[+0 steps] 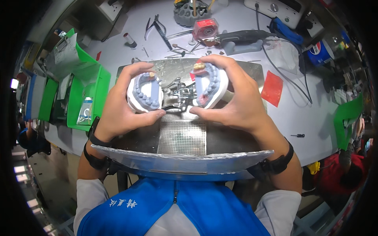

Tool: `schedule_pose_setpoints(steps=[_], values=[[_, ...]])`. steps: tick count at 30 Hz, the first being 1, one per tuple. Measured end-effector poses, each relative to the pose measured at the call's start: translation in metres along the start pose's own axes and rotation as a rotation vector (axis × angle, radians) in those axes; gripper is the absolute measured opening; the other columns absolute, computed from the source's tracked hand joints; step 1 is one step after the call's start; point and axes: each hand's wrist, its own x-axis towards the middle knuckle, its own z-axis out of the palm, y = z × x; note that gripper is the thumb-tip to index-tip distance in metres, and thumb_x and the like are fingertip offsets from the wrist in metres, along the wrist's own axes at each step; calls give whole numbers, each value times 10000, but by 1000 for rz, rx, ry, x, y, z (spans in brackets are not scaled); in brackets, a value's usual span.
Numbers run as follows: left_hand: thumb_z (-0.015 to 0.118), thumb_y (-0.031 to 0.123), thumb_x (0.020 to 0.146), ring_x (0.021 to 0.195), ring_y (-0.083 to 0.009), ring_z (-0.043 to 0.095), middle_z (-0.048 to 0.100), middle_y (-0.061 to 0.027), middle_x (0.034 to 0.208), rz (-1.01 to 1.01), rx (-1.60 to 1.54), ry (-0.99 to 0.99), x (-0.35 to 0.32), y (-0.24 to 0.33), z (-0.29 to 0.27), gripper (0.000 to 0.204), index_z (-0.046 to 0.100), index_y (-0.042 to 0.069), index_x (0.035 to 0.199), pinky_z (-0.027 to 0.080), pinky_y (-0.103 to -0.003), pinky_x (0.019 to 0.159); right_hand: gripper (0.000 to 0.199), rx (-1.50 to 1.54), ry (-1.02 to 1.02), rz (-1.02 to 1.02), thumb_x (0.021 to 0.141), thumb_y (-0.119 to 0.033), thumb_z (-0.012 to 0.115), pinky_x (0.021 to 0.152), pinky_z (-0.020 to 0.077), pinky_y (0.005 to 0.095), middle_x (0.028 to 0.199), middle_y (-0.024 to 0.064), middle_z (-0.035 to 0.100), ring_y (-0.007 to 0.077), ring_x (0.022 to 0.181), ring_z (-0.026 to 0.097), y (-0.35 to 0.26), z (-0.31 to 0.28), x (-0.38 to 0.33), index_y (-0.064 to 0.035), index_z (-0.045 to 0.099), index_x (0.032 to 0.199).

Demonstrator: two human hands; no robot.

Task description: The recorder is assembling and inspecting dental prosthetic components on a dental cast within a dental laboratory.

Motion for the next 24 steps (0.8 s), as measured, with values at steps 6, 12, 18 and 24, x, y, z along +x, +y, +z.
schedule_pose_setpoints(steps=[6,12,18,24], values=[[977,141,644,1359,-238,470,417,-142,1459,1,-306,49,-2,-11,10,1097,350,24,1536,379,-365,1152,905,414,-7,334,690,-34,939,973,563,322,1302,144,602,200,1173,638,-8,7,-3,0,437,1443],[982,167,662,1350,-240,479,458,-129,1435,78,-269,94,0,-8,9,1105,347,60,1560,397,-365,1135,847,647,50,488,736,-8,884,1080,486,371,1289,157,604,224,1210,616,-11,8,-3,35,425,1447],[924,121,745,1309,-247,570,499,-111,1428,-37,-547,39,-2,2,7,961,379,100,1536,499,-411,1106,818,746,51,589,779,-105,868,1077,474,366,1262,163,637,229,1193,625,-8,6,0,38,430,1456],[908,89,763,1306,-225,574,525,-114,1391,-44,-489,31,-8,-3,3,931,382,92,1531,497,-402,1097,850,704,99,519,750,-136,894,1072,460,356,1251,156,645,227,1188,624,-7,13,2,39,447,1451]])
